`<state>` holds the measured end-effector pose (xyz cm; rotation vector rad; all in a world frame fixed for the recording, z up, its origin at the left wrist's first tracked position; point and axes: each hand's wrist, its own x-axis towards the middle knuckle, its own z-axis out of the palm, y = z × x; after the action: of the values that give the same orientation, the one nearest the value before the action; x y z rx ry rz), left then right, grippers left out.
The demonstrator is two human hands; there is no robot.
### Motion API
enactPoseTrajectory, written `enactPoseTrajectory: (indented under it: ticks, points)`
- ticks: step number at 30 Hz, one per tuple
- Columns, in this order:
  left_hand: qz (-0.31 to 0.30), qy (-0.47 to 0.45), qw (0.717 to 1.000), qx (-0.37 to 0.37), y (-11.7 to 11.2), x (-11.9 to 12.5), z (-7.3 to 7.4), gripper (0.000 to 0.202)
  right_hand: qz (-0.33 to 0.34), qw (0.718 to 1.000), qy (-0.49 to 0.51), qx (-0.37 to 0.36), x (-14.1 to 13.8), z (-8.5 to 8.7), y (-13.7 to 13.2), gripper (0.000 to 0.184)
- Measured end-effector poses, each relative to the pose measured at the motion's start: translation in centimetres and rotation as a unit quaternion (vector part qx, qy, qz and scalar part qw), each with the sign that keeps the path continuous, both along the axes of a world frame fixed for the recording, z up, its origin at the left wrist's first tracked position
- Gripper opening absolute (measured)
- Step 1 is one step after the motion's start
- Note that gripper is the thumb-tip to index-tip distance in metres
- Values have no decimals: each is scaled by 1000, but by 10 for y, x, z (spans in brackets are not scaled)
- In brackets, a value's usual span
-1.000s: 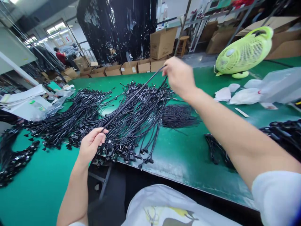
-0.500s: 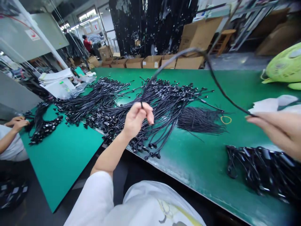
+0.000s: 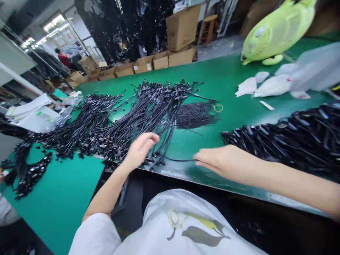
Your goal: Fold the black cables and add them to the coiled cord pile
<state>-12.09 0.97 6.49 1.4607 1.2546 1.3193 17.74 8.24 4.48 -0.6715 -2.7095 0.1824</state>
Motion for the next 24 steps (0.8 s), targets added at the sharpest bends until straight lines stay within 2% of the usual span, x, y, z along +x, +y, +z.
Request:
enactPoseTrajectory:
  ticks: [2, 3, 6, 8, 10, 13, 15, 17, 20, 22, 24]
  points:
    - [-104, 48, 992, -50, -5, 31, -9, 26, -7, 999, -24, 35, -25, 22, -1, 47]
    - [-138, 29, 987, -79, -6, 41, -12, 28, -25, 998, -30, 52, -33, 32, 4, 45]
    - [-149, -123, 970, -148, -7, 46, -14, 30, -120, 990, -12, 78, -34, 48, 30, 39]
    - [-128, -228, 950, -171, -5, 34, -8, 28, -156, 986, 5, 59, -20, 43, 48, 37]
    - [-106, -320, 923, -185, -4, 18, 1, 22, -158, 987, 22, 18, -2, 29, 61, 36]
    - [-45, -444, 879, -168, -2, -4, 13, 19, -144, 987, 54, -55, 24, 5, 64, 38]
    - [-10, -483, 863, -148, 0, -12, 16, 23, -159, 979, 83, -96, 36, -6, 60, 40]
    - [-2, -473, 869, -146, 3, -16, 13, 24, -195, 967, 107, -124, 45, -11, 56, 41]
    - [-30, -370, 911, -177, 4, -21, 4, 23, -257, 948, 126, -136, 55, -8, 56, 42]
    - [-84, -256, 936, -228, 0, -27, -3, 29, -288, 939, 129, -134, 61, -4, 59, 44]
    - [-156, -140, 933, -291, -8, -36, -7, 32, -298, 937, 121, -136, 66, -2, 62, 45]
